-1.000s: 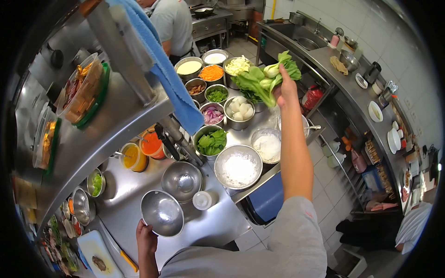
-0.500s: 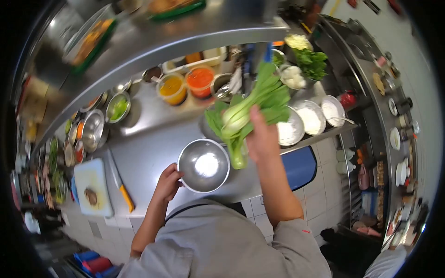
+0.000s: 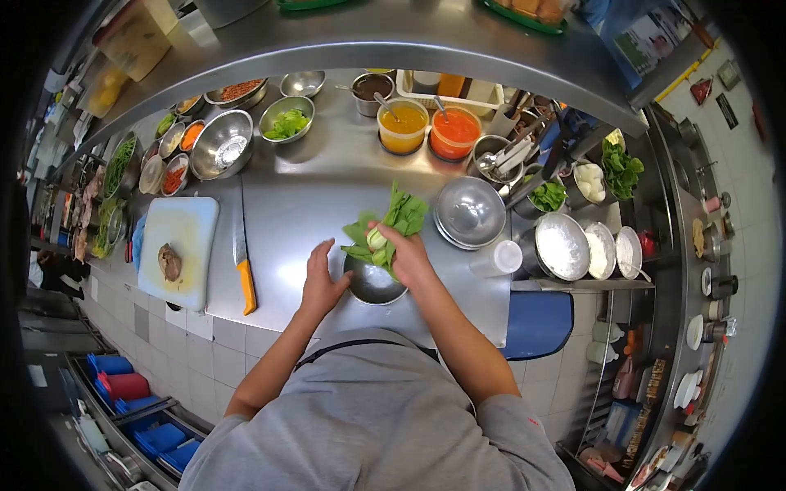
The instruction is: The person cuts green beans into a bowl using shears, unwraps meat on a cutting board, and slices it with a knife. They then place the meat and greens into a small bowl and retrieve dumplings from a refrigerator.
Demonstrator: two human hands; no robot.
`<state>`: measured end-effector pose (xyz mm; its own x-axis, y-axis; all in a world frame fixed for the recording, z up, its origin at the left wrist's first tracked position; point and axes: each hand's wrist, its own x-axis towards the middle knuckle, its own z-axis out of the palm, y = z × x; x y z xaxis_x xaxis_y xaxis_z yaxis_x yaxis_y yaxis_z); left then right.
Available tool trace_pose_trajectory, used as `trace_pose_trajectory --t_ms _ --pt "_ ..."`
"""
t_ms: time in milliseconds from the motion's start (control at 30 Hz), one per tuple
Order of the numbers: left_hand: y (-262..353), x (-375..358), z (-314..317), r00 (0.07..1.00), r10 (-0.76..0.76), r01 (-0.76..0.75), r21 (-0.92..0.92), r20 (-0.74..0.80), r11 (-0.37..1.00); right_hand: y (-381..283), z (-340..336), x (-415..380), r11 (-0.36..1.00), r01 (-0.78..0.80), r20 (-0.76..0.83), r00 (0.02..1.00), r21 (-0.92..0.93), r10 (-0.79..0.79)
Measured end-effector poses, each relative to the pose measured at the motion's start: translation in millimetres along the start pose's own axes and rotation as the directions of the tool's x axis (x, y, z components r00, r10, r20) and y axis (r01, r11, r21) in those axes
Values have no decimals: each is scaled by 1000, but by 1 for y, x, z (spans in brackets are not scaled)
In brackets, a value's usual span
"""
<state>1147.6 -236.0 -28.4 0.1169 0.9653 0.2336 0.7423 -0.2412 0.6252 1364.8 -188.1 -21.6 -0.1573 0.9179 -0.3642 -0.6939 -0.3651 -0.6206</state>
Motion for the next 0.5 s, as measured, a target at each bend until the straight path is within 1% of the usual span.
trace_pose_trajectory --t_ms 33,67,100,133,167,233,267,300,367,400,467,500 --pt "9 6 -11 1000 -5 5 1 -7 1000 5 4 1 1000 28 2 1000 13 -28" --pt "16 16 -21 995 73 -67 -93 66 993 10 6 2 1000 21 9 1000 10 -21" --pt "23 26 -28 979 158 -132 -189 129 973 13 11 2 999 -3 11 1000 46 2" --pt "30 34 -28 969 164 -133 -165 186 977 16 14 3 996 -24 14 1000 82 22" --pt "33 38 -24 970 162 -134 -161 179 978 19 17 3 996 -25 22 999 80 23" --pt "34 47 -13 932 126 -120 -40 339 992 27 16 4 996 -30 55 998 83 25" --pt "33 48 -11 938 157 -182 55 309 982 29 12 4 997 -29 94 995 71 23" --pt "32 51 -10 935 166 -192 54 314 980 29 9 2 997 -20 90 996 76 13" --pt "31 54 -8 931 0 -35 89 365 995 30 -1 -3 989 -78 163 982 -128 99" --pt "27 55 -5 928 8 -44 89 373 995 30 -5 -3 990 -72 158 983 -119 90" --pt "17 58 1 950 -9 -12 63 312 998 30 -12 -3 898 -211 25 971 -385 239" --pt "10 59 4 948 2 -24 65 319 998 31 -13 -6 904 -205 22 973 -377 229"
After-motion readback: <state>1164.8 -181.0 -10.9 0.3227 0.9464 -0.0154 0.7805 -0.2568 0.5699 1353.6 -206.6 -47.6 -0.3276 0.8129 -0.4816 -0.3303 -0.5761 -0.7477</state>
